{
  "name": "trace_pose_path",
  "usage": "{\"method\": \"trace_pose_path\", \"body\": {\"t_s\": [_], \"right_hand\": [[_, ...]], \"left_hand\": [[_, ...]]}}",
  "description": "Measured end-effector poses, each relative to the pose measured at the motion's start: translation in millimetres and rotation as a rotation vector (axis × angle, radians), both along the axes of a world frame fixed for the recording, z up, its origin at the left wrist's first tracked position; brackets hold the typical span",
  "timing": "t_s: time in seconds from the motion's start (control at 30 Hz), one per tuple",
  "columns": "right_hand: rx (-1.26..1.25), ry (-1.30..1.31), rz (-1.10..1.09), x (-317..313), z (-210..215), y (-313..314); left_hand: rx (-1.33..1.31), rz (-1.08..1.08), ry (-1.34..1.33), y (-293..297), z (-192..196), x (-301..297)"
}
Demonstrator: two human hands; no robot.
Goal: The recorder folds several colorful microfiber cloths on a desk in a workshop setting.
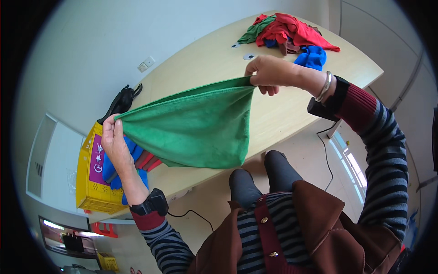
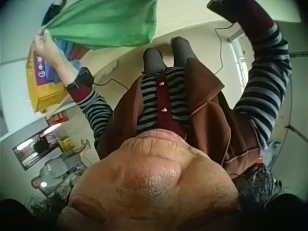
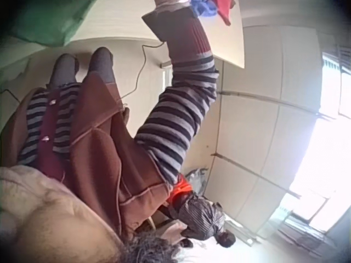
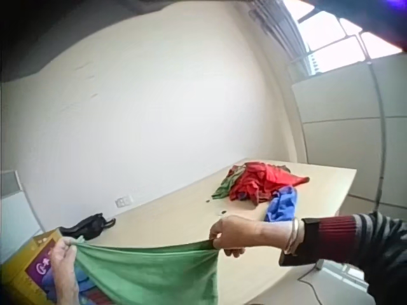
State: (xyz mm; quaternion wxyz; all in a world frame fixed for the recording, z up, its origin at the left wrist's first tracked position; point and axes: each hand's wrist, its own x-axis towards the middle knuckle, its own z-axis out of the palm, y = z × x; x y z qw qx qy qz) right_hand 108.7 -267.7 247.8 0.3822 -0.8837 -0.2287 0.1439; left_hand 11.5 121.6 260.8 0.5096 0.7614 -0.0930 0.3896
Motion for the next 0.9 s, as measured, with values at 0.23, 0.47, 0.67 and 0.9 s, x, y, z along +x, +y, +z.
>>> {"method": "trace_pose_path", "body": {"t_s": [0.23,0.47,0.67,0.9], "right_hand": [[0.387,0.187,-0.118,9.4,0.5,1.8],[0.676,0.310,-0.003,0.2,-2.8,-10.5],[0.779,0.261,0.125,-20.5,-20.2,-30.4],[0.643,-0.032,0.168,-16.9,-28.9,8.8]], "left_hand": [[-0.002,0.023,-0.013,4.4,5.1,5.4],[-0.032,-0.036,-0.027,11.8,8.7,6.4],[-0.085,-0.038,-0.065,12.4,7.3,8.0],[-0.001,0.058,-0.081,-4.3,30.9,16.0]]}}
